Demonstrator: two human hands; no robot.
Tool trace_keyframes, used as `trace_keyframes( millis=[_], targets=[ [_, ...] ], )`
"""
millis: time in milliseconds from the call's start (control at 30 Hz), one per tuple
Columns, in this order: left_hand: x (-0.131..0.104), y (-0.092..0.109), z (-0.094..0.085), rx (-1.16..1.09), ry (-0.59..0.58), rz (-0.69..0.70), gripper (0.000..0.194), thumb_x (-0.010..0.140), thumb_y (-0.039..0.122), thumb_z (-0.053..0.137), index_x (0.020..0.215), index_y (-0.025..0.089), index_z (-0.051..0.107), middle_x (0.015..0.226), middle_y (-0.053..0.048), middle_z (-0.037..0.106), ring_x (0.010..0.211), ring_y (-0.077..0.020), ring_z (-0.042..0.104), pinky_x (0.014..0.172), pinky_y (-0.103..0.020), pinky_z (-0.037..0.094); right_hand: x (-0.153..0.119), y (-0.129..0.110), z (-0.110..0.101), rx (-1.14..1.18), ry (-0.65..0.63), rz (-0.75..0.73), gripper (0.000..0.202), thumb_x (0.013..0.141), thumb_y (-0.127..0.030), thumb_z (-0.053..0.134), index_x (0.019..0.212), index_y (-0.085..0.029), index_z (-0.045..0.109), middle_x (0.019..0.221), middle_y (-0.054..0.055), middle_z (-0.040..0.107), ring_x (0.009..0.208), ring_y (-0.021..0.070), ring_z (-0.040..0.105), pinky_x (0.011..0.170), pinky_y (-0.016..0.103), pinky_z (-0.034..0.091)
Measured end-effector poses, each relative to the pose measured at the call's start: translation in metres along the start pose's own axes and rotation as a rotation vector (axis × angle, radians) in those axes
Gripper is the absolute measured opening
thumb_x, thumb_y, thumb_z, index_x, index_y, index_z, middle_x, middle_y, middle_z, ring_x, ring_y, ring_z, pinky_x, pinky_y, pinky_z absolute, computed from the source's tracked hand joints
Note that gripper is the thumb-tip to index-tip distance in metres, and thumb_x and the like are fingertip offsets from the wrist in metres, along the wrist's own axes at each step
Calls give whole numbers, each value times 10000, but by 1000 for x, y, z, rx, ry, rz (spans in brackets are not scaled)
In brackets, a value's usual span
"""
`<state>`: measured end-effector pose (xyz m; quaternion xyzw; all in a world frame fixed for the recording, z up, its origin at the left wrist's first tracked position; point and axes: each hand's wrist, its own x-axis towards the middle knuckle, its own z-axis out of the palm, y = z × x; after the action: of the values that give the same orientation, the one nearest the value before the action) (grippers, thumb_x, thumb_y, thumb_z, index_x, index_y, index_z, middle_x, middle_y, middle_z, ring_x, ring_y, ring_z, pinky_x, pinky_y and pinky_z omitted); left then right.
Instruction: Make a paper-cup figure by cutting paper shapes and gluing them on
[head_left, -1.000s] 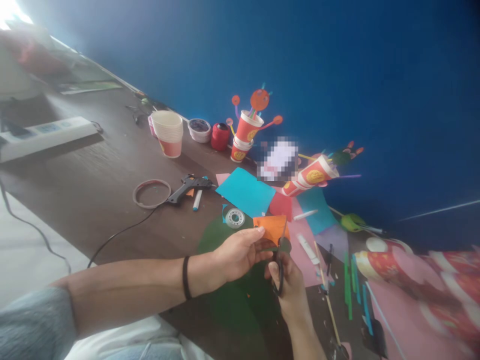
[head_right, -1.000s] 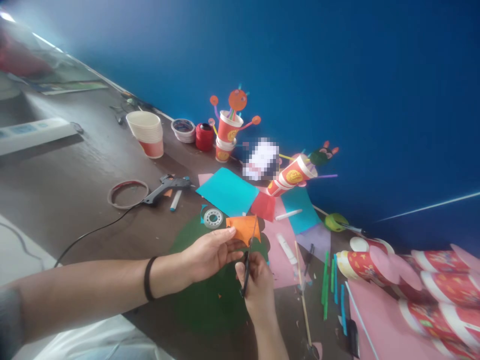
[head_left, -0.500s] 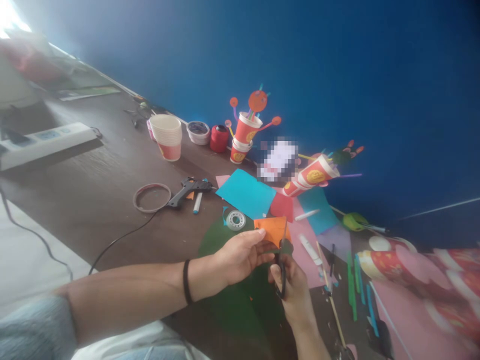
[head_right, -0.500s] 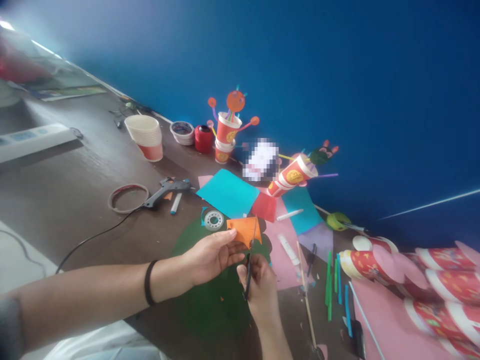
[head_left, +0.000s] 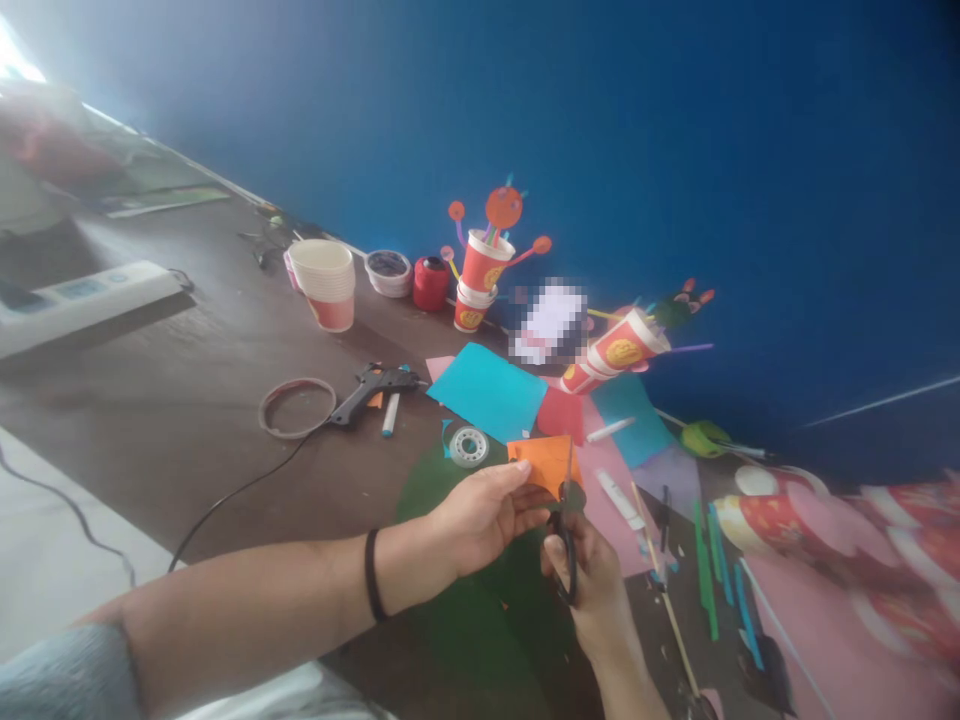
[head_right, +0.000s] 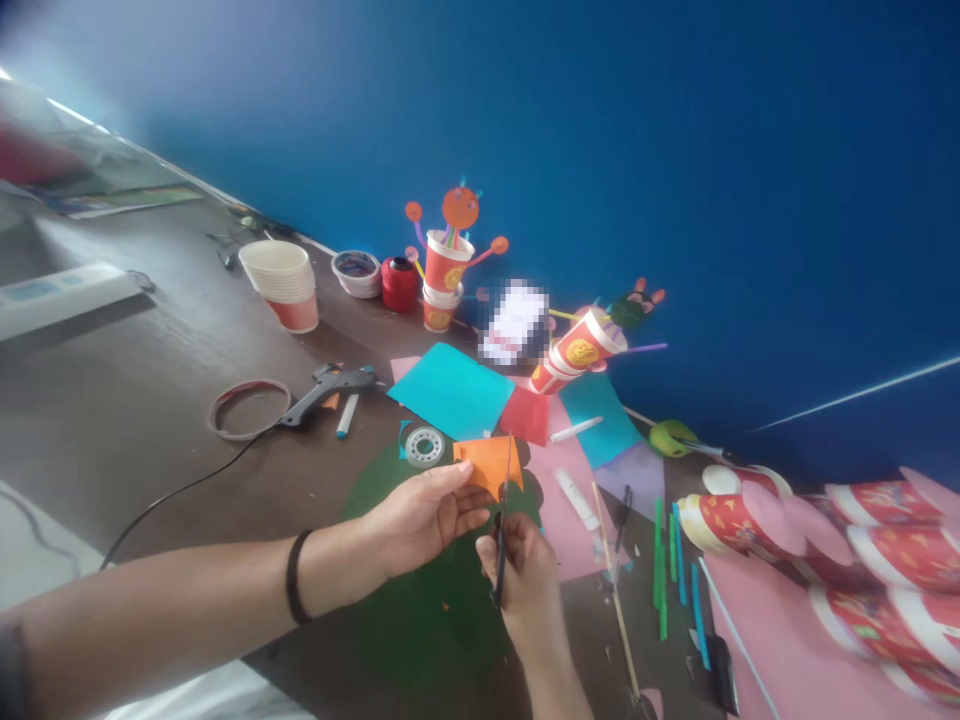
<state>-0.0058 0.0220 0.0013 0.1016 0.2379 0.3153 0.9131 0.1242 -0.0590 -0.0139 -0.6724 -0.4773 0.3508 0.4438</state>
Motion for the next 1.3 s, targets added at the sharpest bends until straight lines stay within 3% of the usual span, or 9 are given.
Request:
trace_keyframes(
  millis=[133,533,767,1100,1300],
  targets=[
    [2,0,3,-1,-10,2,151,820,220,594,907,110,650,867,-88,694,769,-152,656,710,-249,509,-1,2,-2,84,-70,68,414,723,-600,599,689,-211,461,517,-52,455,457,106,431,421,210,345],
    [9,3,28,121,-29,21,136,837,204,571,870,98,650,820,-82,682,728,-136,646,672,-226,513,-1,3,-10,261,-49,36,376,799,-551,556,734,-194,458,527,-69,425,455,74,353,415,201,224],
    [11,-1,22,97,20,47,127,828,207,586,866,98,639,810,-72,676,734,-137,646,679,-227,522,3,-3,-7,249,-67,52,410,778,-590,559,732,-198,448,490,-72,433,436,76,358,426,211,234],
    [5,8,16,149,69,55,143,829,197,577,900,84,631,788,-85,679,723,-146,653,678,-238,526,4,-3,-7,203,-129,108,474,720,-654,581,692,-200,450,468,-62,451,415,69,357,416,218,225],
    [4,11,12,155,62,63,156,826,209,588,909,83,628,829,-97,687,740,-152,658,675,-240,523,6,-8,-7,195,-133,137,456,751,-632,563,675,-200,442,465,-65,460,424,67,364,436,219,234]
  ],
)
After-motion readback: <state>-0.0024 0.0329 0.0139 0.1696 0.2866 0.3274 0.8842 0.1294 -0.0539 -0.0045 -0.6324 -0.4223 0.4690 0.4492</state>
